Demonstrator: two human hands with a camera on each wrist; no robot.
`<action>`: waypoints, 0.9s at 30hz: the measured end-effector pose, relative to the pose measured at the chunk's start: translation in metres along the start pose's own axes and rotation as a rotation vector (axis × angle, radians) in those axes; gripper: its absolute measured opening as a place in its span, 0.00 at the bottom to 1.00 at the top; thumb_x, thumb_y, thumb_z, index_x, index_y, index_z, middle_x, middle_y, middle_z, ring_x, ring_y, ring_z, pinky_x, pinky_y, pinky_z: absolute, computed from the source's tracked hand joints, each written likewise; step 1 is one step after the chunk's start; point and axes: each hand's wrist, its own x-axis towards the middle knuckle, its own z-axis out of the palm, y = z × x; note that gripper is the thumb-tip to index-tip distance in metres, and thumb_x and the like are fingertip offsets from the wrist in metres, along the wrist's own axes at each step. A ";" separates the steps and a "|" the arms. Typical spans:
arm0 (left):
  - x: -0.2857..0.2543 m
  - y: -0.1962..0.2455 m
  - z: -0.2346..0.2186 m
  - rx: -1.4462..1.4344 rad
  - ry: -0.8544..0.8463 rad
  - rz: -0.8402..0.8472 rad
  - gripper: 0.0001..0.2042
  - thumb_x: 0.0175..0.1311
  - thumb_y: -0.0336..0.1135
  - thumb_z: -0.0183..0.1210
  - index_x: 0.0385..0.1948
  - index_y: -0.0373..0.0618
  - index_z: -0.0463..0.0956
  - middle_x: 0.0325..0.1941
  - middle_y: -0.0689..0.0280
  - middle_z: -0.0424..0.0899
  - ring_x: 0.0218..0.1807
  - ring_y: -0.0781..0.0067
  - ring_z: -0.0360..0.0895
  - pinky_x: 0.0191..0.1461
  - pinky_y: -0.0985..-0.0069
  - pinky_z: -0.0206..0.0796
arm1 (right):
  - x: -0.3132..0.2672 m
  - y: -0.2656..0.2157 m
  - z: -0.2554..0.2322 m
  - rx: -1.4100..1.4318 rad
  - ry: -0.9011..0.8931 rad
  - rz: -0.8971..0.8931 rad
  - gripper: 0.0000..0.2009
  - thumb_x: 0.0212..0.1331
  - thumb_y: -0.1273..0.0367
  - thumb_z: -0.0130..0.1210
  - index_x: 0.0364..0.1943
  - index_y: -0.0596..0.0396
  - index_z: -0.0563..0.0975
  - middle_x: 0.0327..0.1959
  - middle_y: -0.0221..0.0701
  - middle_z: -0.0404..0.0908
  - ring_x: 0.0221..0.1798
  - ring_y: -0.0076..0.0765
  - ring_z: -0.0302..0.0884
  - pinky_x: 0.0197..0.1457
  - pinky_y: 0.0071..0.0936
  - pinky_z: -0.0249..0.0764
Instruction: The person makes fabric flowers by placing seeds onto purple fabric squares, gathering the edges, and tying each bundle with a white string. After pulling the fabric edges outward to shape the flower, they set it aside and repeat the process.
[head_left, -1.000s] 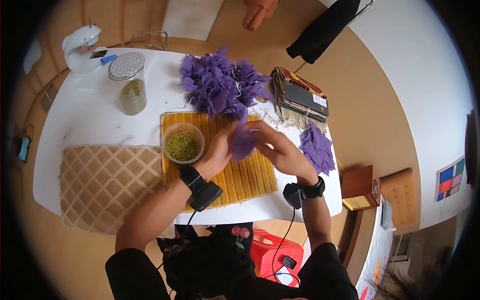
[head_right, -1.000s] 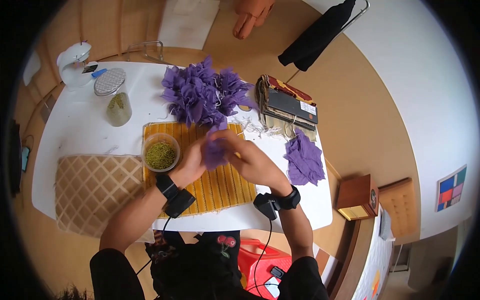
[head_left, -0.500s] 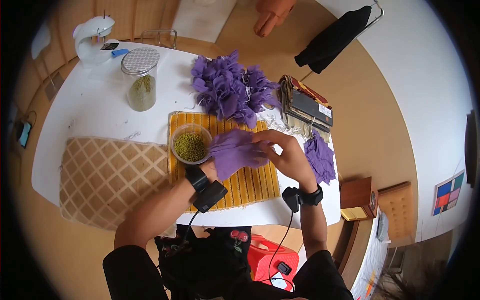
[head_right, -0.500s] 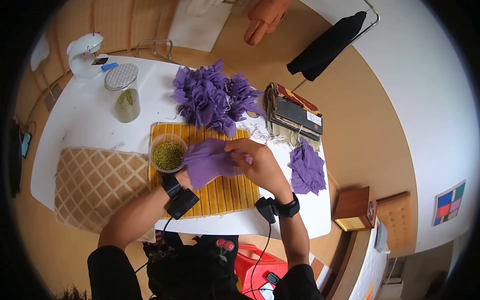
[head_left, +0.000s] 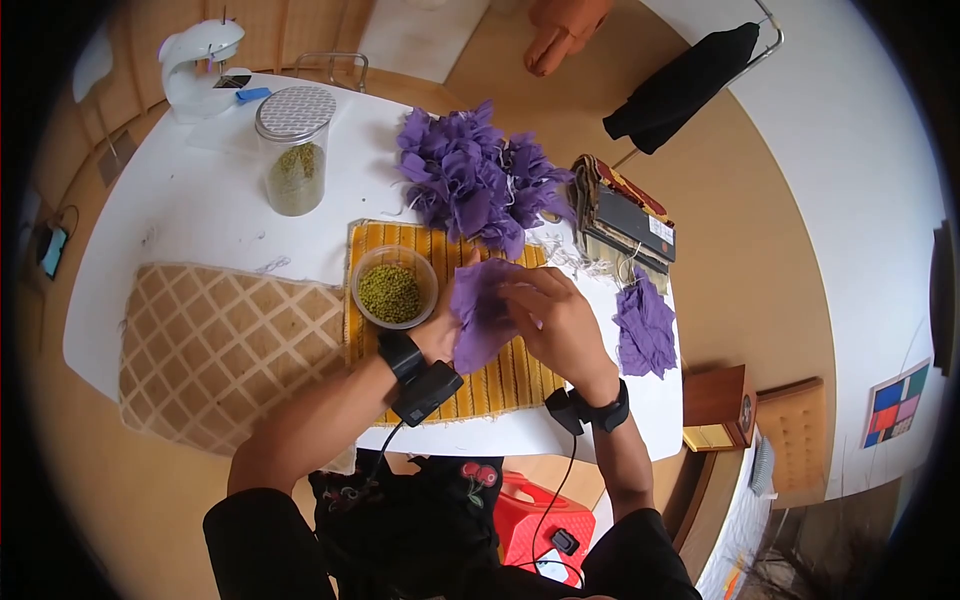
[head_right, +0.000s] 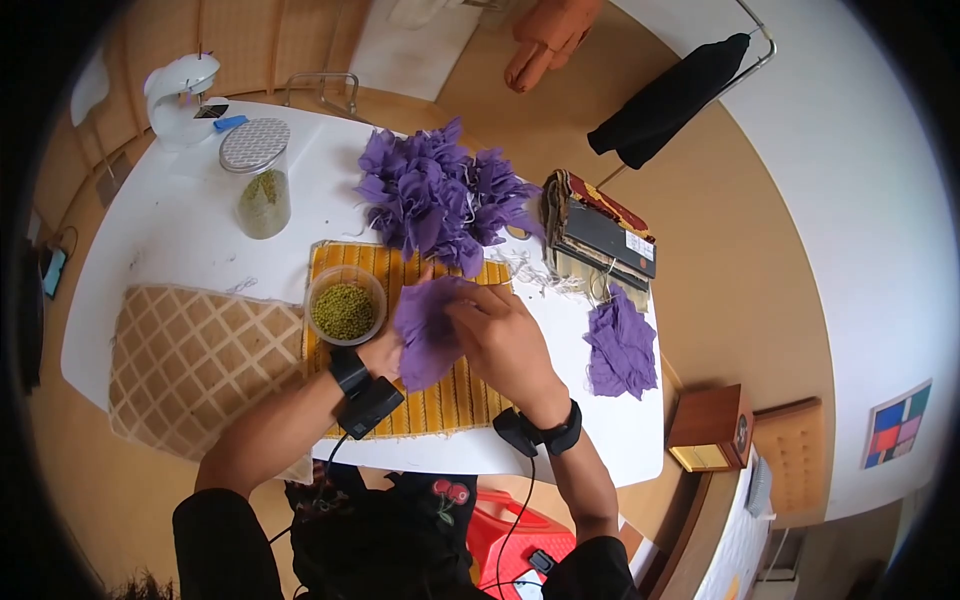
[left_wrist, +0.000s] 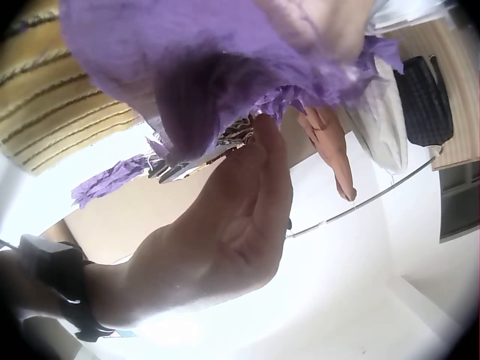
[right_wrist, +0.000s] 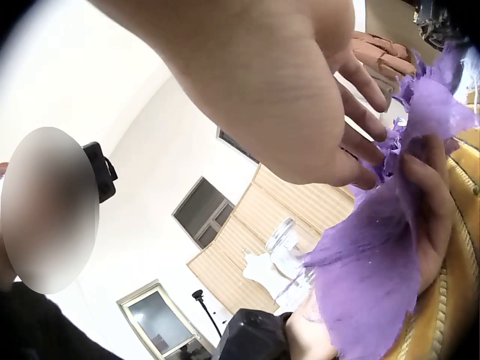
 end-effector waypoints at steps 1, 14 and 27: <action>0.000 -0.003 0.001 0.022 0.010 0.037 0.28 0.73 0.58 0.36 0.51 0.40 0.72 0.47 0.60 0.79 0.49 0.65 0.76 0.58 0.69 0.68 | 0.000 0.002 0.003 -0.013 -0.068 -0.060 0.12 0.45 0.77 0.60 0.37 0.56 0.81 0.44 0.36 0.80 0.50 0.46 0.76 0.54 0.37 0.73; 0.015 -0.003 0.025 -0.568 -0.797 0.201 0.16 0.73 0.45 0.41 0.49 0.45 0.72 0.50 0.66 0.76 0.50 0.72 0.74 0.53 0.75 0.68 | 0.069 -0.052 0.001 0.060 -0.119 -0.184 0.08 0.44 0.77 0.57 0.32 0.58 0.78 0.40 0.40 0.79 0.43 0.49 0.77 0.45 0.37 0.75; 0.038 -0.010 0.060 -1.662 -1.988 0.687 0.13 0.62 0.34 0.51 0.47 0.47 0.72 0.51 0.67 0.75 0.52 0.74 0.74 0.54 0.75 0.68 | 0.102 -0.047 0.071 0.173 -0.591 -0.297 0.15 0.44 0.73 0.63 0.40 0.53 0.80 0.48 0.39 0.76 0.54 0.49 0.73 0.57 0.39 0.68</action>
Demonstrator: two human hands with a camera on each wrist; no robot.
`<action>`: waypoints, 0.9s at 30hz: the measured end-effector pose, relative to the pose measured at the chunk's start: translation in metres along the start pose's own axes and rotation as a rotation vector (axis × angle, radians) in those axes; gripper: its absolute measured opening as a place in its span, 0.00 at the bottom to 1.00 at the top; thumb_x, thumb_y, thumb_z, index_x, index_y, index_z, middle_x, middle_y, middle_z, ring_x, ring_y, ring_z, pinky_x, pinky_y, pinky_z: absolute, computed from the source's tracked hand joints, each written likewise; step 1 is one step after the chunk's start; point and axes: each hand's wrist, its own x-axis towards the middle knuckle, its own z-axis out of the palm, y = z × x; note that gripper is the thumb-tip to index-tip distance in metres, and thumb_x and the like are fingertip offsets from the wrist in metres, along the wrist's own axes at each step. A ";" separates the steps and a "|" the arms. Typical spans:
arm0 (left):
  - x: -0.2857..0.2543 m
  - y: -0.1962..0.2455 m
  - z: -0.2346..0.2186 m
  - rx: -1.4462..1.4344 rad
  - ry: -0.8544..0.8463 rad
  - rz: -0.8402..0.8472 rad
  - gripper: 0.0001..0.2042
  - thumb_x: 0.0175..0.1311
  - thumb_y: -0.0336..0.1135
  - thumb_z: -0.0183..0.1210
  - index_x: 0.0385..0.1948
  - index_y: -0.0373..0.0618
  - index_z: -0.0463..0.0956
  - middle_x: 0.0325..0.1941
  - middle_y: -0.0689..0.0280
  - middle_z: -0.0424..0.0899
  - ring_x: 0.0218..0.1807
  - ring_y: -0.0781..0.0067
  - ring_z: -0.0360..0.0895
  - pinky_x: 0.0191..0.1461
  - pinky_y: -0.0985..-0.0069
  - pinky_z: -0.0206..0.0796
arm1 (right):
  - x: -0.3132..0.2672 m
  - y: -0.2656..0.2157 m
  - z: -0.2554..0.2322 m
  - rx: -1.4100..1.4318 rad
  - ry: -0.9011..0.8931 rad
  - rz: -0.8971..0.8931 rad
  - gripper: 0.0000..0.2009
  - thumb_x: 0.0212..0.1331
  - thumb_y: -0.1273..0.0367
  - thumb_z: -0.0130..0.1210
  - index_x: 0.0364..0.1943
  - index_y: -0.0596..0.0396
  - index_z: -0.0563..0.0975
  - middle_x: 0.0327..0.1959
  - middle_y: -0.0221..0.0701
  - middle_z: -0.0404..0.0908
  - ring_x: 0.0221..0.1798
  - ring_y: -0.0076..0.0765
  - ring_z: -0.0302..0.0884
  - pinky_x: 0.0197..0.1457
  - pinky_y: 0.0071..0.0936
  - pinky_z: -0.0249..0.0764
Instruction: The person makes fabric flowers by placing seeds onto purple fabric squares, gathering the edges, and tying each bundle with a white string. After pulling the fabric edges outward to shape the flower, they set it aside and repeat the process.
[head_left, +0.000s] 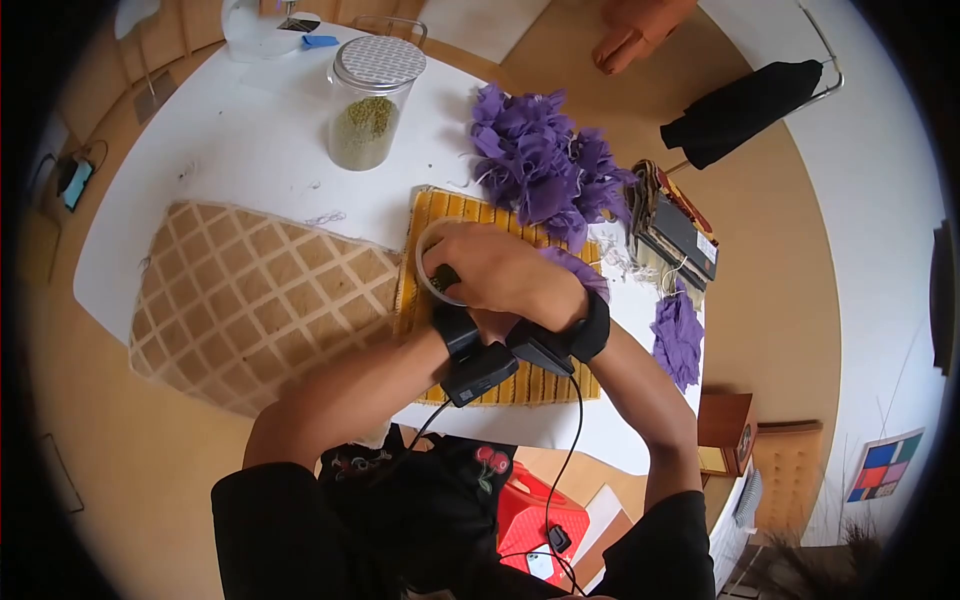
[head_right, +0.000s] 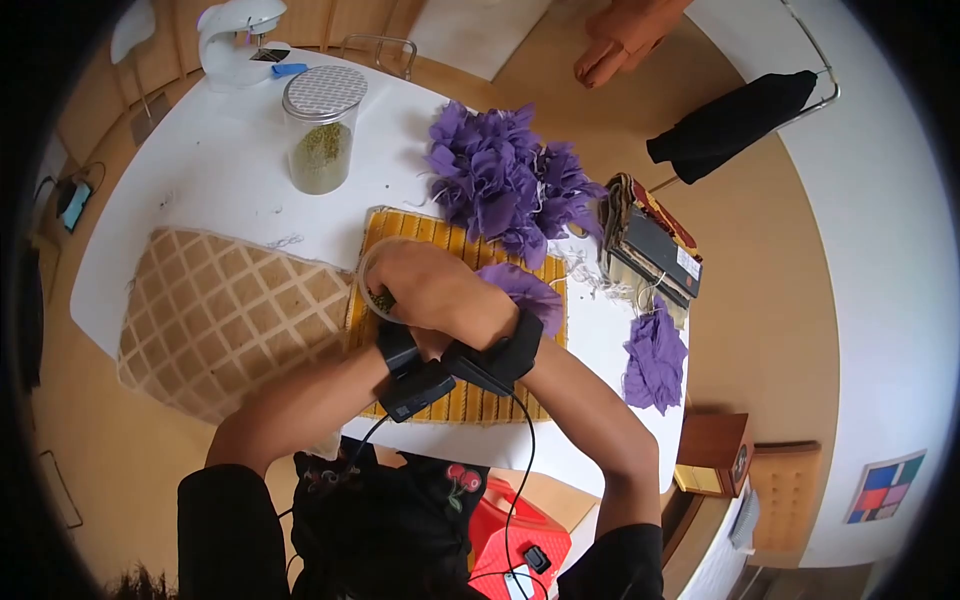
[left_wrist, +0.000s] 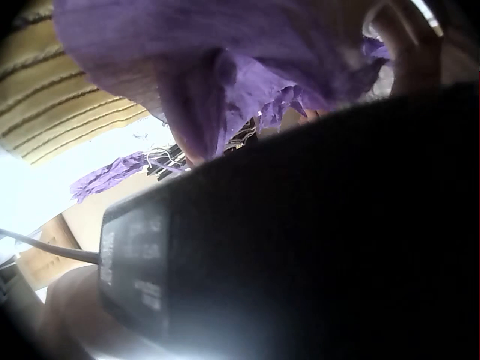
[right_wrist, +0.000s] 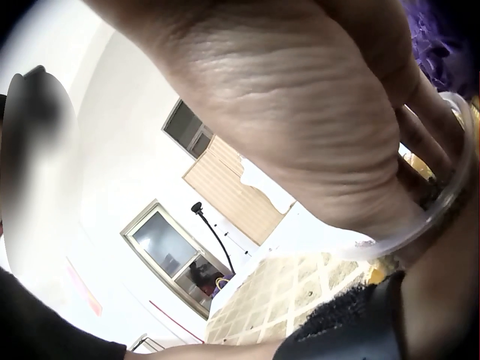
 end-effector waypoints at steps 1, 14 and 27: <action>-0.002 0.003 0.002 -0.041 -0.033 0.031 0.13 0.60 0.34 0.53 0.47 0.47 0.72 0.51 0.67 0.76 0.52 0.75 0.74 0.53 0.75 0.68 | 0.000 0.003 0.003 -0.026 0.006 -0.008 0.14 0.44 0.73 0.63 0.40 0.52 0.80 0.48 0.39 0.76 0.54 0.50 0.73 0.57 0.39 0.68; 0.024 0.033 0.153 -1.654 -0.593 1.600 0.25 0.44 0.33 0.68 0.50 0.47 0.74 0.50 0.65 0.78 0.54 0.73 0.76 0.59 0.73 0.66 | 0.015 0.019 0.000 0.091 -0.190 -0.016 0.16 0.34 0.75 0.63 0.35 0.57 0.81 0.36 0.42 0.80 0.44 0.50 0.77 0.49 0.35 0.72; 0.004 0.024 0.126 -1.872 -1.020 1.631 0.38 0.39 0.41 0.70 0.58 0.43 0.65 0.57 0.57 0.73 0.62 0.62 0.70 0.67 0.70 0.60 | 0.014 0.022 -0.001 0.100 -0.113 0.091 0.16 0.37 0.74 0.64 0.36 0.60 0.82 0.37 0.41 0.82 0.43 0.47 0.80 0.48 0.34 0.74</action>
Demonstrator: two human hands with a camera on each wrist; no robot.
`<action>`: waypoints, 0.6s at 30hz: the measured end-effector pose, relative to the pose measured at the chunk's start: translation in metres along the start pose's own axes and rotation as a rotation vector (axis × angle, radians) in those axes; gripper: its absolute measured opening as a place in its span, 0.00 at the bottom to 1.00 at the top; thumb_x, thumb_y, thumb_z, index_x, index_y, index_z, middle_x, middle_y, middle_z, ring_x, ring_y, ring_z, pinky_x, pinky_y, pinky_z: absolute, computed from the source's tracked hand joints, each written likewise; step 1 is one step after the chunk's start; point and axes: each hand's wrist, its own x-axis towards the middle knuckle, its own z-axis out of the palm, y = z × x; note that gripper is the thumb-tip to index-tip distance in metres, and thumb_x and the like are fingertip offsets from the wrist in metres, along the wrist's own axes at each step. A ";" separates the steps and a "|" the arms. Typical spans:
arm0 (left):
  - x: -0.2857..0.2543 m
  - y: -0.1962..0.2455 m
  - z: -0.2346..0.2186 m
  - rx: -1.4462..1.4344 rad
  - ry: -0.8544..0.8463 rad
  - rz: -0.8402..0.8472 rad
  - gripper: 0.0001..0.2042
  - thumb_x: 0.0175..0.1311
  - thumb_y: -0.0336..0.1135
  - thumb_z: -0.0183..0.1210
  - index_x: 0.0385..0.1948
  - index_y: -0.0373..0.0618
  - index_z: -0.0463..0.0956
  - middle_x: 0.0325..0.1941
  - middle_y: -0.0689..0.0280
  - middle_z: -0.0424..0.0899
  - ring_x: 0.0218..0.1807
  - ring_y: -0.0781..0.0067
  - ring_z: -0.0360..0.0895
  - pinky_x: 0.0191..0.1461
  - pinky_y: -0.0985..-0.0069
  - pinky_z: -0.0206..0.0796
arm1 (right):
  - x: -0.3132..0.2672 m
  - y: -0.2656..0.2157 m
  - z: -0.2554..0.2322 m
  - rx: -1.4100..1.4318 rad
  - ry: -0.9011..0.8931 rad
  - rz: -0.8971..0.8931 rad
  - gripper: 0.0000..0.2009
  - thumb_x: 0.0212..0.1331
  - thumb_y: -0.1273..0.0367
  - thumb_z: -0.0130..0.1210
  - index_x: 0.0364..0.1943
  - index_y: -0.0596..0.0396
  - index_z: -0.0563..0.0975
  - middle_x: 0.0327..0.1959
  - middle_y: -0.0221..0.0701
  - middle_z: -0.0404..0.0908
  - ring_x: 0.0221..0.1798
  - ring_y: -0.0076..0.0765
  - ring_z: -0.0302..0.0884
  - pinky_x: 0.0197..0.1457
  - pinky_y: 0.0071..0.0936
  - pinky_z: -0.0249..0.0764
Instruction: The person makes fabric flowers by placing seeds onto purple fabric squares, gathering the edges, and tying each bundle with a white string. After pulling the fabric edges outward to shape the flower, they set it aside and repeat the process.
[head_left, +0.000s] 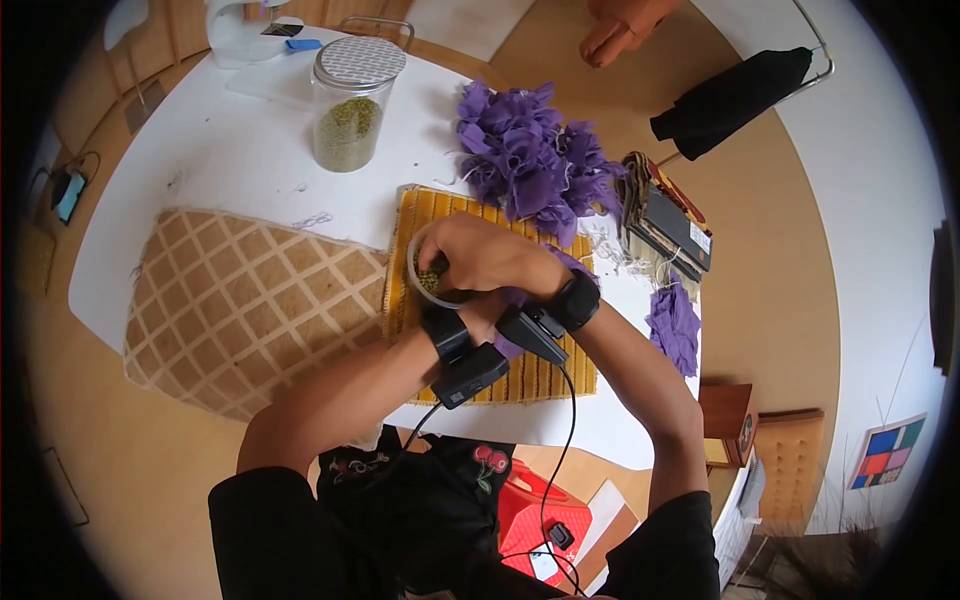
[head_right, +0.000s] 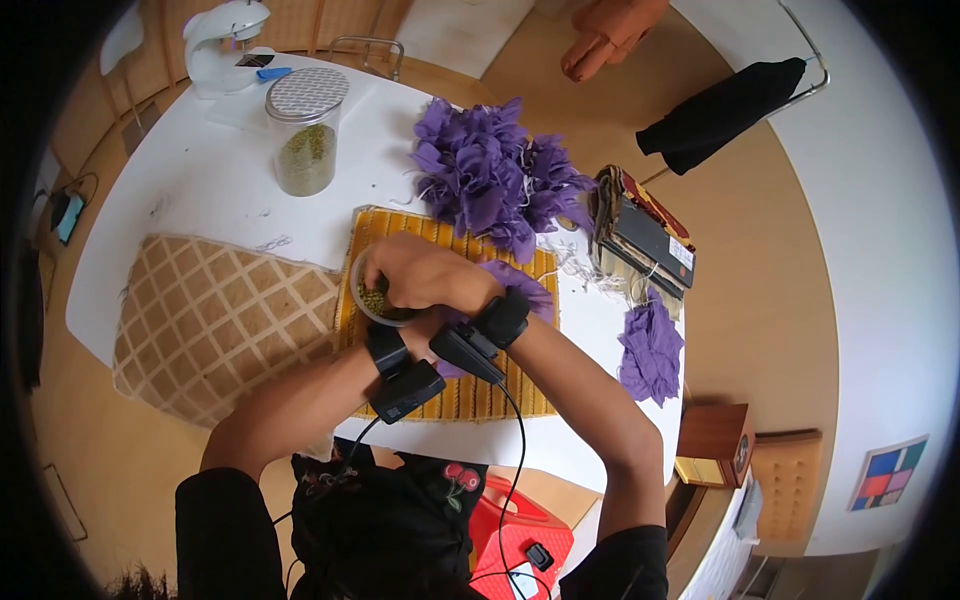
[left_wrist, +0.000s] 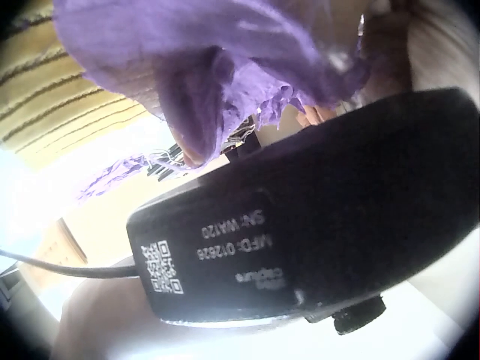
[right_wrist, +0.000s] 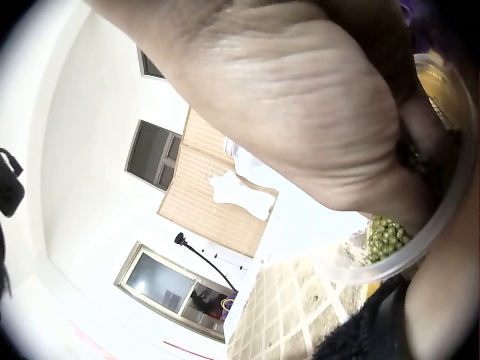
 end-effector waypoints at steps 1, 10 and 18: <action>0.001 -0.002 -0.001 0.001 -0.002 -0.001 0.38 0.39 0.41 0.70 0.58 0.43 0.65 0.57 0.57 0.73 0.62 0.62 0.70 0.67 0.70 0.60 | 0.000 -0.003 -0.003 0.015 -0.025 0.043 0.15 0.38 0.73 0.65 0.36 0.59 0.83 0.35 0.41 0.83 0.41 0.46 0.80 0.47 0.34 0.74; -0.002 -0.006 -0.006 0.250 0.029 0.391 0.45 0.40 0.42 0.70 0.64 0.42 0.55 0.61 0.54 0.66 0.66 0.59 0.64 0.69 0.65 0.55 | 0.001 -0.003 -0.017 0.020 -0.077 0.043 0.09 0.42 0.71 0.66 0.31 0.56 0.84 0.32 0.38 0.83 0.38 0.44 0.81 0.44 0.31 0.75; -0.018 0.077 -0.023 0.325 -0.140 0.058 0.45 0.42 0.38 0.65 0.66 0.41 0.50 0.64 0.54 0.62 0.69 0.59 0.56 0.72 0.68 0.46 | 0.000 -0.008 -0.027 0.229 -0.116 0.152 0.08 0.44 0.75 0.64 0.32 0.61 0.83 0.28 0.37 0.84 0.29 0.32 0.83 0.36 0.24 0.78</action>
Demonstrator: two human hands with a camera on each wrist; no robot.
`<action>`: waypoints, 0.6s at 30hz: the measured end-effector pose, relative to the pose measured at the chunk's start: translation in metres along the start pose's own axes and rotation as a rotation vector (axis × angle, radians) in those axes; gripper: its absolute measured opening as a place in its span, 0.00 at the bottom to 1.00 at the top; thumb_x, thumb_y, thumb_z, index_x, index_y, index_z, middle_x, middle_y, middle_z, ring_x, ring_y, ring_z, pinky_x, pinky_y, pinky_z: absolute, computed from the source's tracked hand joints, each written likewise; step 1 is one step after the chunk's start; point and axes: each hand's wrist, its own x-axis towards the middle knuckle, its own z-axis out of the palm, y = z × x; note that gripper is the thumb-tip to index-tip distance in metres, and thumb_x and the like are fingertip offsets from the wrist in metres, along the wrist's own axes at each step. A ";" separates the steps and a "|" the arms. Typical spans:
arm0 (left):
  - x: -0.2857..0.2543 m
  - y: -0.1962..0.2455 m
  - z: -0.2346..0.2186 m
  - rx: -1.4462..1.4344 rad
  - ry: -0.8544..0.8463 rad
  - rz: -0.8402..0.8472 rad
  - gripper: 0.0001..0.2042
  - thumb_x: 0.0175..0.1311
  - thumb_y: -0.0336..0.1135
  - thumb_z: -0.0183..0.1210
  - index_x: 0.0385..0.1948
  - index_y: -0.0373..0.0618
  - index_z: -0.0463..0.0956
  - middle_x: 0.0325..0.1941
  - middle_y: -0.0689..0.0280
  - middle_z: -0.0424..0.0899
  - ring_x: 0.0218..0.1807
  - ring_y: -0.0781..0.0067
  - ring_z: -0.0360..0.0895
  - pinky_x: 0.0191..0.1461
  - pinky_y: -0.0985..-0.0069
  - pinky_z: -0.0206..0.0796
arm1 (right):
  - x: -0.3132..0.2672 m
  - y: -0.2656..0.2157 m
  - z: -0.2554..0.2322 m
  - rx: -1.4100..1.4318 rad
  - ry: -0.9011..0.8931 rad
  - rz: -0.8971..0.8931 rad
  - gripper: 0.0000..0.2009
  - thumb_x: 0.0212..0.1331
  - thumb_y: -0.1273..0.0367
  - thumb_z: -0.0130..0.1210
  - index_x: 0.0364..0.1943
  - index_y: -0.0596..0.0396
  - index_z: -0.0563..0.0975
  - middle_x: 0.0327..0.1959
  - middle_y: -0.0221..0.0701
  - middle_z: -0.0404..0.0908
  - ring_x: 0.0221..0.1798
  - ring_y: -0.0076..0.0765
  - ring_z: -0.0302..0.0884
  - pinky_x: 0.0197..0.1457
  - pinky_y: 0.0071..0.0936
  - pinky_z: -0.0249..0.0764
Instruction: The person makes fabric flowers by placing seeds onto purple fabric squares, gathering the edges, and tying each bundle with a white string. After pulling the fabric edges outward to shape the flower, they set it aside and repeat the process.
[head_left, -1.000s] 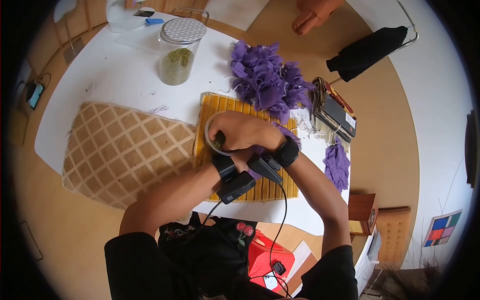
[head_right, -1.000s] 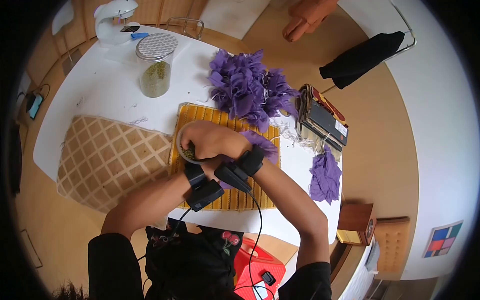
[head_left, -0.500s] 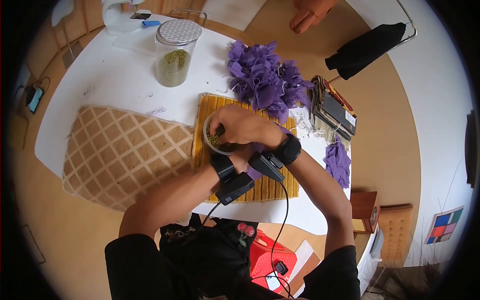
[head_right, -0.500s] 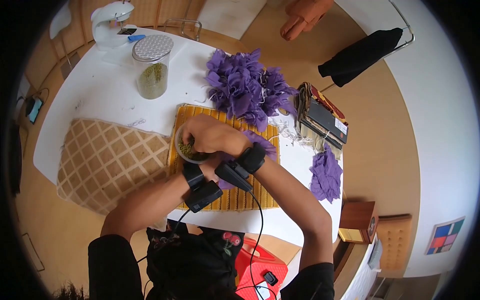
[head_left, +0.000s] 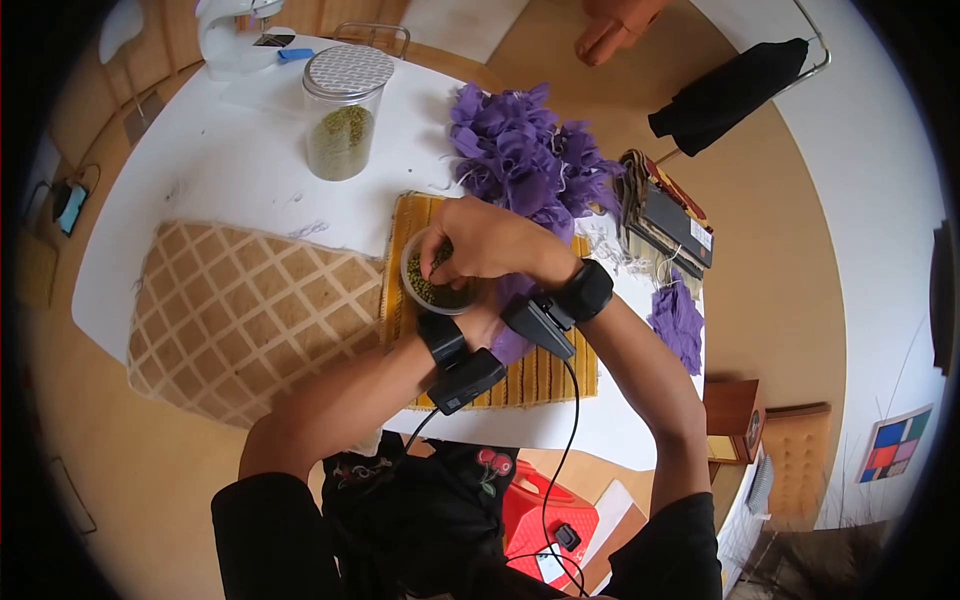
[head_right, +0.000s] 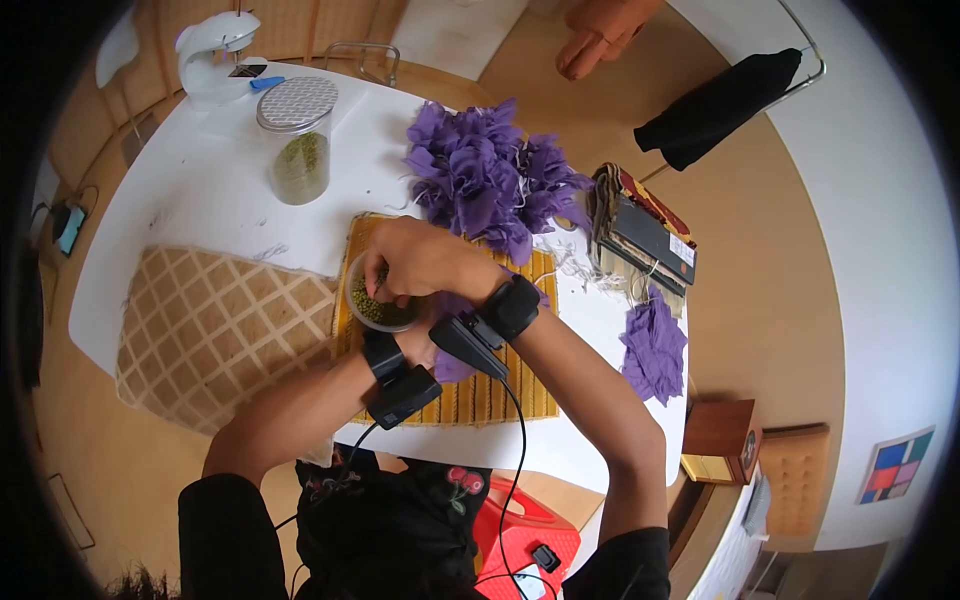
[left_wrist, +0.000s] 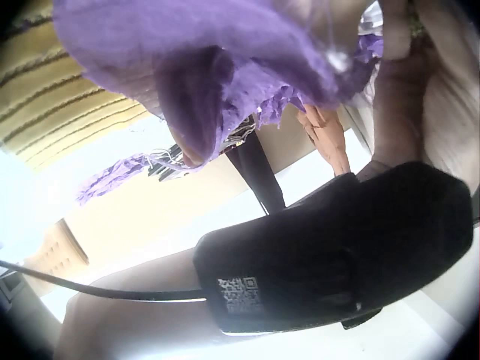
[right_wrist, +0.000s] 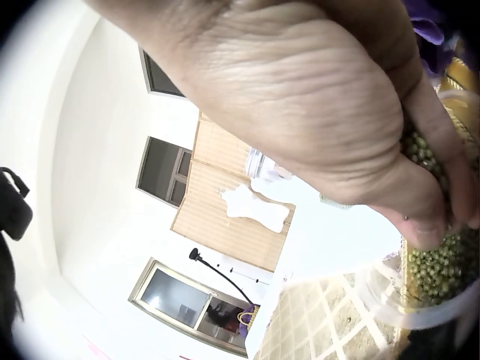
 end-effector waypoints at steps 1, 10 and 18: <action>0.002 0.001 0.001 -0.045 0.031 0.034 0.41 0.45 0.36 0.62 0.65 0.41 0.51 0.62 0.54 0.64 0.67 0.60 0.58 0.69 0.69 0.49 | 0.000 -0.001 -0.002 0.050 -0.018 0.005 0.08 0.45 0.76 0.63 0.32 0.63 0.83 0.28 0.36 0.84 0.27 0.29 0.83 0.34 0.22 0.78; 0.026 0.014 0.024 -0.426 0.283 0.322 0.15 0.70 0.23 0.38 0.57 0.37 0.60 0.49 0.55 0.74 0.52 0.67 0.76 0.53 0.77 0.71 | -0.033 -0.002 -0.041 0.292 -0.026 0.062 0.08 0.48 0.77 0.62 0.33 0.67 0.82 0.29 0.33 0.84 0.28 0.26 0.83 0.34 0.18 0.79; 0.028 0.031 0.012 -0.755 0.146 0.324 0.14 0.72 0.34 0.43 0.49 0.32 0.67 0.44 0.54 0.78 0.43 0.63 0.80 0.50 0.76 0.73 | -0.082 0.023 -0.059 0.292 -0.024 0.146 0.07 0.51 0.76 0.62 0.33 0.67 0.82 0.28 0.33 0.84 0.28 0.24 0.83 0.35 0.17 0.79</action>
